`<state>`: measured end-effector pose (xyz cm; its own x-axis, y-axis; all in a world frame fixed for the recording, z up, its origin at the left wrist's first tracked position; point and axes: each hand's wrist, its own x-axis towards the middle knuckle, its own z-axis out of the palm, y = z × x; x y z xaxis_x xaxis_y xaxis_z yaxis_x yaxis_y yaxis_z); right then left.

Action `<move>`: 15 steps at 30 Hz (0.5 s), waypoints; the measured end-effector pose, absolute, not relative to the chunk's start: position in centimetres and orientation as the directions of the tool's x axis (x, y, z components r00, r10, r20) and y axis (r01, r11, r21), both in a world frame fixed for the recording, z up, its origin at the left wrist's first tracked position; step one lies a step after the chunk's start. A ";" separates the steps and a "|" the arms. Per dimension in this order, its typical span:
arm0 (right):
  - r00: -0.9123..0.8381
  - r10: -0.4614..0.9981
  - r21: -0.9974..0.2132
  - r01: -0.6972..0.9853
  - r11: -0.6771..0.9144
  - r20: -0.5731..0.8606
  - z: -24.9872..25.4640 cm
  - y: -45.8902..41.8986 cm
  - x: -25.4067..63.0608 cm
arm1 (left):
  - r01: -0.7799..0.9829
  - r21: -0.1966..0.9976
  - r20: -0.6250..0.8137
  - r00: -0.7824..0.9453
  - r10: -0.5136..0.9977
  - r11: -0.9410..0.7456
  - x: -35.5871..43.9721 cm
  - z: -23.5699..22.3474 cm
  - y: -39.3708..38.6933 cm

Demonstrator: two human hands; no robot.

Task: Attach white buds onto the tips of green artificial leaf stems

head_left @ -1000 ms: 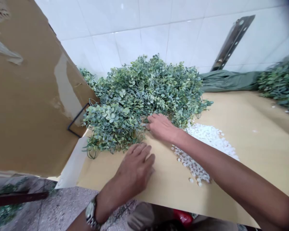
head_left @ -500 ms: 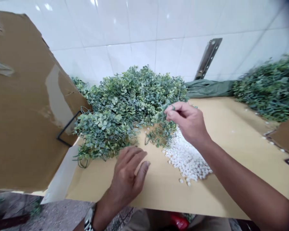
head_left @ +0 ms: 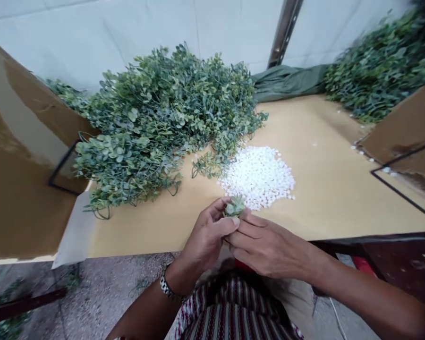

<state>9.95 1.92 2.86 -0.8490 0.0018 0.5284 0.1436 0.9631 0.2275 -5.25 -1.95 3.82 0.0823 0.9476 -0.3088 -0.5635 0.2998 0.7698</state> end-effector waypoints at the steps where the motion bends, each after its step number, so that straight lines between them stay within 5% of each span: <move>1: -0.856 0.018 0.219 0.152 0.964 0.516 2.7 1.6 10.2 | -0.550 0.775 -0.317 0.086 0.945 0.310 -5.0 3.7 -2.1; 6: -0.859 0.115 0.061 0.167 0.984 0.498 2.3 0.1 11.8 | -0.558 0.772 -0.285 0.123 0.951 0.304 -4.3 2.5 -2.4; 11: -0.534 0.447 -0.383 0.235 0.894 0.717 2.6 0.1 13.5 | -0.510 0.834 -0.135 0.183 0.974 0.211 -4.5 1.3 -2.6; 15: -0.409 0.758 -0.751 0.221 0.623 0.508 2.6 0.9 13.4 | -0.491 0.830 -0.104 0.333 0.937 0.266 -4.0 0.7 -2.6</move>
